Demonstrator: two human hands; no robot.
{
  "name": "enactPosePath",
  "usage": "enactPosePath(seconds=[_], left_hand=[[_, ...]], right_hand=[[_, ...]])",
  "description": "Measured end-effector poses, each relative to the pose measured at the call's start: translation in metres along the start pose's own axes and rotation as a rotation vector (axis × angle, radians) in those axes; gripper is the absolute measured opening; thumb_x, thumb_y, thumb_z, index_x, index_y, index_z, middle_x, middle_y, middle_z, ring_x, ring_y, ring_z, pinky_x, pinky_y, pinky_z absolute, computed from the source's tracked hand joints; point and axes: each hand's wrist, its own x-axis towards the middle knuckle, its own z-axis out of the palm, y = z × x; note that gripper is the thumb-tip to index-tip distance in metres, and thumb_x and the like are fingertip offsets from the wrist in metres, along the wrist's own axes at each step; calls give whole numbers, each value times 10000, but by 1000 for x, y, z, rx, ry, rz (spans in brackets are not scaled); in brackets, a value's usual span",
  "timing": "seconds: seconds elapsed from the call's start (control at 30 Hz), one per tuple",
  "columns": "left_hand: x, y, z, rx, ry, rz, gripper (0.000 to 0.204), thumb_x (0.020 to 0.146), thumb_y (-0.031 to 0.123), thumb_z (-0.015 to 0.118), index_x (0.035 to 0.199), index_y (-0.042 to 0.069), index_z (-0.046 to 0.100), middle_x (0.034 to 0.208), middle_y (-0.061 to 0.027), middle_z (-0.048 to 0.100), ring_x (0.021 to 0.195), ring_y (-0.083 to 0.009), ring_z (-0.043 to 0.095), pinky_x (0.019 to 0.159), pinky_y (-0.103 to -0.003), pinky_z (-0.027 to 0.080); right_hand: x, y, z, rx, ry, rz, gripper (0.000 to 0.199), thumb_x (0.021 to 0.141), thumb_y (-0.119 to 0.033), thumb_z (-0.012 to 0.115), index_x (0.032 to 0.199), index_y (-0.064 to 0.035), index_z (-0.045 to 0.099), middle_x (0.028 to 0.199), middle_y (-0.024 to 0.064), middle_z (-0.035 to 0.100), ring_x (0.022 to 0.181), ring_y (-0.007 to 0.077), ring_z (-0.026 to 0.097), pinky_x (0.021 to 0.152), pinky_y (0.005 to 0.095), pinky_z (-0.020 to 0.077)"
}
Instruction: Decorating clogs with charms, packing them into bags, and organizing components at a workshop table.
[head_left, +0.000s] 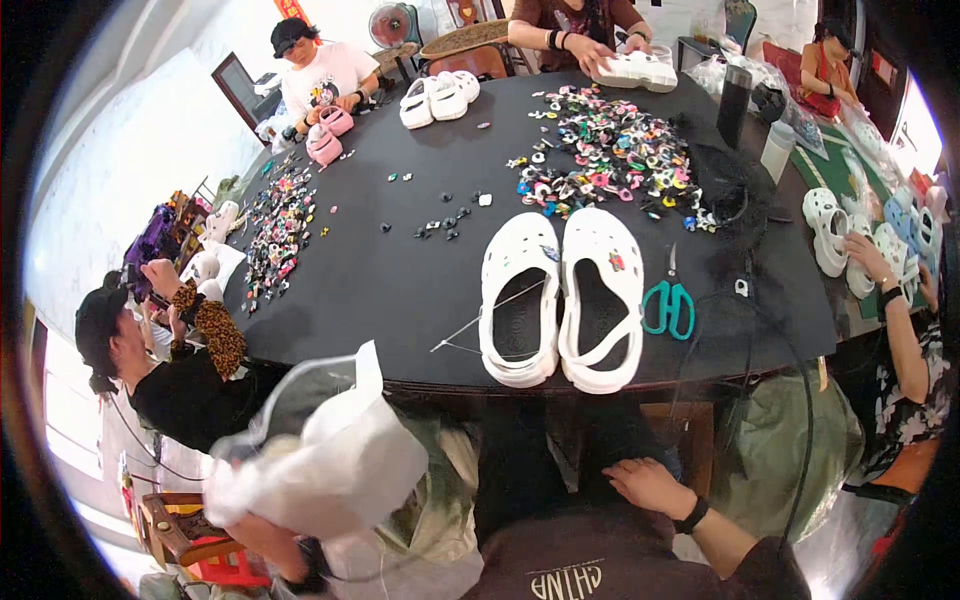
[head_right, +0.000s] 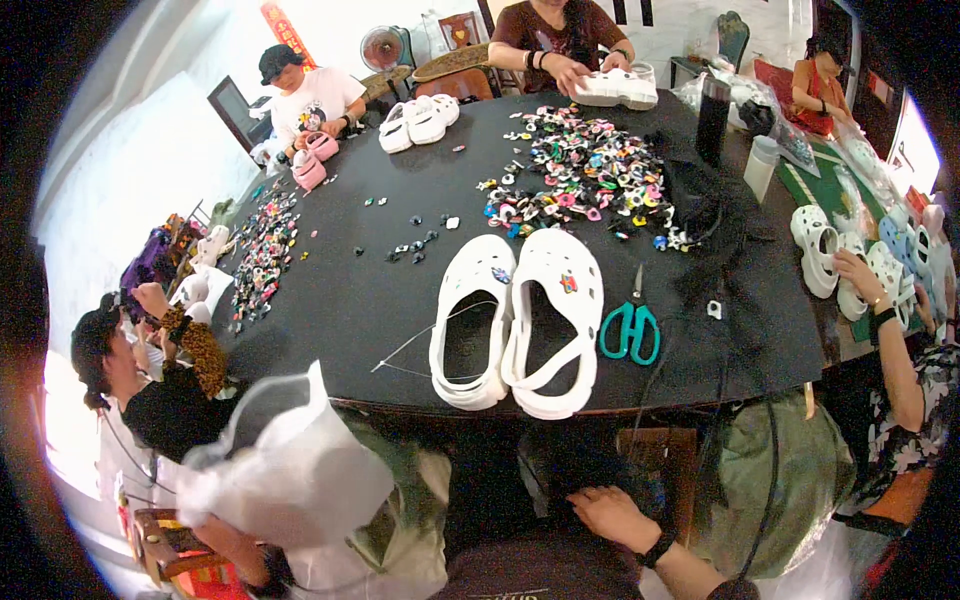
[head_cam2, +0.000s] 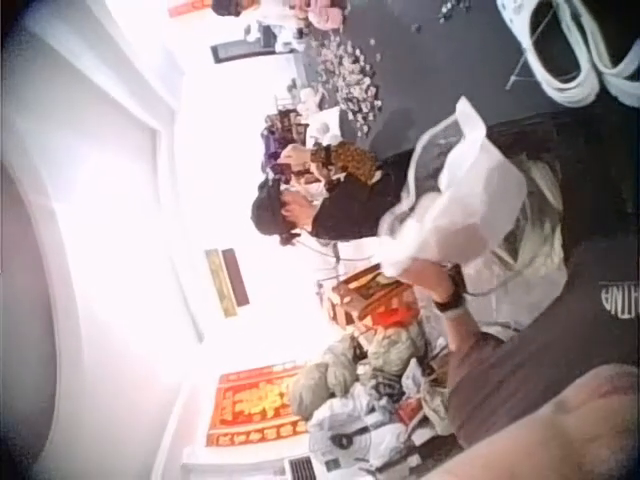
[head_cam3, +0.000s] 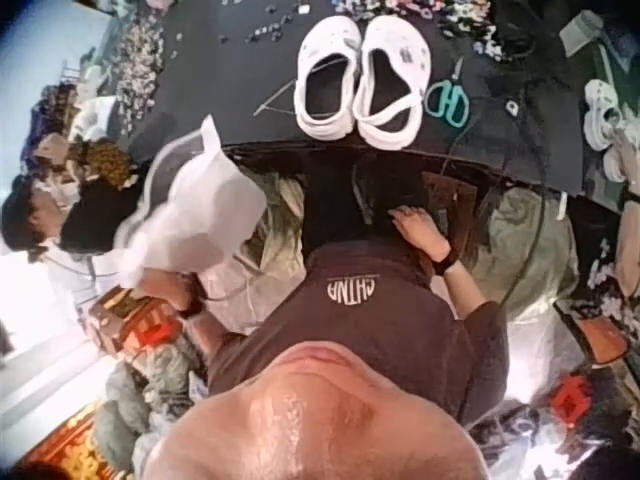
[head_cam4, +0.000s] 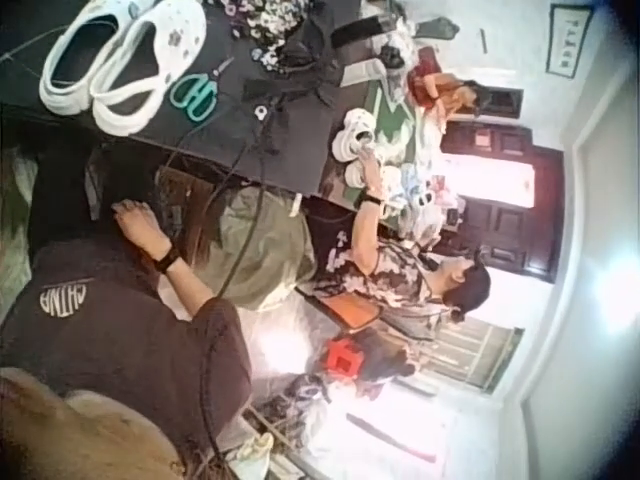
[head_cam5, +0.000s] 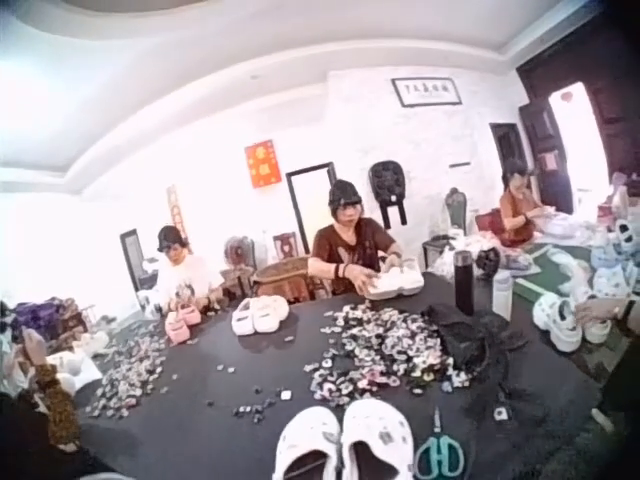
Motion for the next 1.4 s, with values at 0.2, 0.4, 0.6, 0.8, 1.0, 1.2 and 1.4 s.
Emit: enactPosePath(seconds=[0.2, 0.4, 0.6, 0.8, 1.0, 1.2, 1.4], left_hand=[[178, 77, 83, 213, 42, 155, 298, 936, 198, 487, 1116, -32, 545, 1049, -122, 602, 905, -188, 584, 798, -299, 476], [237, 176, 195, -529, 367, 50, 278, 951, 187, 451, 1094, -34, 540, 1020, -146, 610, 898, -230, 585, 810, -321, 451], [155, 115, 265, -141, 245, 94, 271, 918, 118, 451, 1086, -78, 530, 1090, -177, 580, 985, -244, 533, 891, -342, 391], [27, 58, 261, -517, -97, -108, 203, 897, -5, 454, 1072, -51, 545, 1114, -112, 564, 1019, -198, 537, 904, -317, 411], [-11, 12, 229, -664, -96, -532, 288, 885, -27, 416, 1156, -26, 513, 1141, -101, 558, 1054, -202, 536, 922, -318, 413], [-40, 87, 217, -364, 445, -351, 401, 865, 30, 466, 1261, -4, 417, 1274, -126, 442, 1137, -236, 461, 958, -356, 375], [-85, 162, 203, -292, -239, 355, 331, 808, -1, 539, 1137, 14, 513, 1131, -158, 523, 1002, -279, 515, 857, -355, 415]], right_hand=[[-8, -18, -24, 218, 408, -52, 246, 852, -173, 565, 1092, -127, 592, 957, 74, 629, 842, 260, 614, 735, 374, 488], [2, -24, -65, 171, 503, -57, 252, 839, -124, 578, 1089, -129, 600, 932, 55, 636, 806, 240, 612, 708, 357, 484], [-2, -35, -86, 214, 653, -50, 234, 805, -86, 600, 1036, -108, 629, 881, 56, 652, 756, 230, 626, 665, 333, 492], [0, -43, -97, 268, 631, -57, 259, 775, -49, 619, 1029, -96, 634, 855, 56, 661, 707, 221, 627, 621, 321, 492], [25, -54, -111, 323, 651, -182, 269, 764, -24, 622, 1025, -86, 634, 794, 38, 671, 655, 217, 628, 601, 314, 492], [38, -67, -139, 364, 711, -198, 244, 763, 18, 597, 993, -52, 637, 818, 52, 675, 690, 224, 640, 630, 309, 498], [48, -72, -170, 396, 875, -70, 215, 771, 55, 568, 966, -15, 628, 867, 99, 647, 796, 261, 616, 708, 328, 490]])
